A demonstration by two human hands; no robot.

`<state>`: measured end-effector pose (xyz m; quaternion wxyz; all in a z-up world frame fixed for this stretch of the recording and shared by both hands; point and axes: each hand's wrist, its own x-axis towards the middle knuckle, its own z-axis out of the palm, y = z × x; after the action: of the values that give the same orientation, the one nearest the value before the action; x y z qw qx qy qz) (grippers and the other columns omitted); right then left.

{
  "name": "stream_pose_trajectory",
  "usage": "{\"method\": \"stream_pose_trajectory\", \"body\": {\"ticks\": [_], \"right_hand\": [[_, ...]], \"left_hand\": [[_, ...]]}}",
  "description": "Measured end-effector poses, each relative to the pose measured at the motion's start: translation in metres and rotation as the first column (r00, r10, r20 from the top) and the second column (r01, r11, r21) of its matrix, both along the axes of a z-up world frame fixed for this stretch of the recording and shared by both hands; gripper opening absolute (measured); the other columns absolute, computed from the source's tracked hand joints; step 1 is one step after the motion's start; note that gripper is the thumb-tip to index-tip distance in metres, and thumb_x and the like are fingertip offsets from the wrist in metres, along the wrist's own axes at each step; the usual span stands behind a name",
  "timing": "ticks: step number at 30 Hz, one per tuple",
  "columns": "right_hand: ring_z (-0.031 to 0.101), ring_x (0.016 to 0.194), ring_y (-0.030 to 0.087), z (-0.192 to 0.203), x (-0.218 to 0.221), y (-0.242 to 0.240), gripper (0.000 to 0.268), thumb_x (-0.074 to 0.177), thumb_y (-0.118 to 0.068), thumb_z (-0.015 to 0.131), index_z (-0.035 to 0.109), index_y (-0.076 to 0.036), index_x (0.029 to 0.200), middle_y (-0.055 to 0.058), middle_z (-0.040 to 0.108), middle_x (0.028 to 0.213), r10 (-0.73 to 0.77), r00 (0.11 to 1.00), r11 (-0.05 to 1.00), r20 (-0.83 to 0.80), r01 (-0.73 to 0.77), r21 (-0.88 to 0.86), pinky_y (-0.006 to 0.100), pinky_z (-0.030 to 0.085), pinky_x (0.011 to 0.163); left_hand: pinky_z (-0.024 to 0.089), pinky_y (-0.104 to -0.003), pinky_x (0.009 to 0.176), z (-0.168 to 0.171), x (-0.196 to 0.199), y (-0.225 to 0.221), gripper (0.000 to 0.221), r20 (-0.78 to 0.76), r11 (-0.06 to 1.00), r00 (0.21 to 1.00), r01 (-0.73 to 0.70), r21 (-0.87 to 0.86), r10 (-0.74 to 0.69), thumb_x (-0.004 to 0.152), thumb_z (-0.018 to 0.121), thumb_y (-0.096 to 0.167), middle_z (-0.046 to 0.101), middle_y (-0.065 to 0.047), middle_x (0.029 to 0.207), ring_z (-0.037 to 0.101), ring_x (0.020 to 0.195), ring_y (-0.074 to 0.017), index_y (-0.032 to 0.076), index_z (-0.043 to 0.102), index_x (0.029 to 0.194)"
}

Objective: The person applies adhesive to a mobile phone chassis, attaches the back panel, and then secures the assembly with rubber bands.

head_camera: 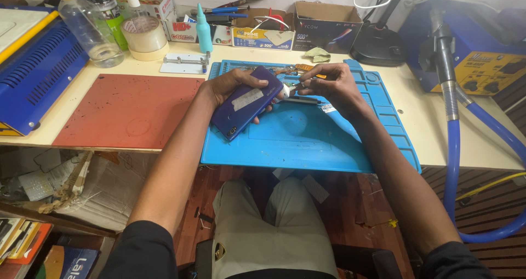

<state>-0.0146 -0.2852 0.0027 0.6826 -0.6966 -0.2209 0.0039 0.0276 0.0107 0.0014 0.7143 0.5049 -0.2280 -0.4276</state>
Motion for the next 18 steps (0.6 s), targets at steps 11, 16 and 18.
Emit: {"method": "stream_pose_trajectory", "body": {"ticks": [11, 16, 18], "right_hand": [[0.076, 0.092, 0.024, 0.0032, -0.0028, 0.0026, 0.014, 0.090, 0.000, 0.069, 0.071, 0.008, 0.102, 0.019, 0.073, 0.105, -0.024, 1.000, 1.000, -0.020, 0.024, -0.005, 0.032, 0.064, 0.089], [0.076, 0.093, 0.024, 0.0033, -0.0027, 0.0030, 0.015, 0.089, 0.001, 0.070, 0.071, 0.009, 0.102, 0.020, 0.072, 0.107, -0.016, 1.000, 1.000, -0.012, 0.016, -0.001, 0.032, 0.064, 0.088], [0.076, 0.094, 0.025, 0.0028, -0.0030, 0.0027, 0.015, 0.089, 0.001, 0.069, 0.071, 0.008, 0.102, 0.020, 0.072, 0.107, -0.016, 1.000, 1.000, -0.020, 0.016, 0.000, 0.032, 0.064, 0.088]], "left_hand": [[0.068, -0.049, 0.061, 0.0025, -0.0026, -0.0009, 0.056, 0.014, 1.000, 1.000, 0.000, -0.001, 0.000, 0.088, 0.073, 0.019, 0.070, -0.025, 0.118, 0.074, 0.093, -0.0292, -0.006, 0.055, 0.134], [0.068, -0.048, 0.060, -0.0001, 0.0002, -0.0004, 0.054, 0.006, 1.000, 1.000, 0.019, -0.019, -0.019, 0.088, 0.073, 0.019, 0.070, -0.025, 0.118, 0.074, 0.092, -0.0288, -0.007, 0.055, 0.132], [0.068, -0.049, 0.061, -0.0008, 0.0019, -0.0010, 0.053, 0.013, 1.000, 1.000, 0.001, 0.008, -0.001, 0.089, 0.072, 0.020, 0.068, -0.027, 0.111, 0.075, 0.091, -0.0300, -0.008, 0.056, 0.131]]}}
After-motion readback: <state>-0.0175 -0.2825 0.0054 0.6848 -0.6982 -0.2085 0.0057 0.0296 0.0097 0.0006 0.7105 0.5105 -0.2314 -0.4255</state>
